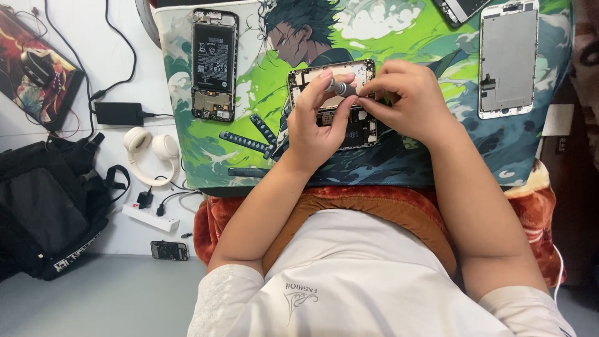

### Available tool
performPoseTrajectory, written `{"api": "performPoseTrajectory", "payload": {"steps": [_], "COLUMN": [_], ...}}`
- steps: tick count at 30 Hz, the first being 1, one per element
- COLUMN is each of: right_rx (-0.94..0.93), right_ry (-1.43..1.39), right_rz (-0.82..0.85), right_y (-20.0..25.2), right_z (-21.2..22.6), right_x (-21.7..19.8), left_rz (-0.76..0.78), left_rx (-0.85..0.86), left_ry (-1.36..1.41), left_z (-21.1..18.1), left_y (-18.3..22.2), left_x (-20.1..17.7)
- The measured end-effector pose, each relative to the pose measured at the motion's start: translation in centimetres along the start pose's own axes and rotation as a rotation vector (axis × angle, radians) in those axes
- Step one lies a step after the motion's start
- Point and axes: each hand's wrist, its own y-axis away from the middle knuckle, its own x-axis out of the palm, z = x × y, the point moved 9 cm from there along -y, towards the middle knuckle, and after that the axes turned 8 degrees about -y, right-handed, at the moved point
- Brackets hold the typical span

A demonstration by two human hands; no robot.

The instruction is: A person is repairing a mobile phone by using a screwdriver to manipulate internal components and screws on a lap tray.

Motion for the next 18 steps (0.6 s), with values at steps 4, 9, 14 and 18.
{"api": "performPoseTrajectory", "payload": {"steps": [4, 9, 14, 18], "right_rx": [-0.022, -0.101, -0.080, -0.073], "right_ry": [0.002, 0.057, 0.100, 0.042], "right_rz": [-0.008, -0.041, -0.026, -0.031], "right_y": [-0.1, 0.1, 0.1, 0.1], "right_z": [0.4, 1.3, 1.3, 1.0], "right_x": [0.0, 0.0, 0.1, 0.0], "left_rz": [0.015, 0.129, 0.174, 0.172], "left_rx": [0.042, 0.178, 0.221, 0.200], "left_ry": [-0.069, -0.153, -0.212, -0.190], "left_z": [0.0, -1.2, -1.5, -1.2], "left_y": [-0.1, -0.2, -0.2, -0.1], "left_x": [0.1, 1.1, 1.6, 1.5]}}
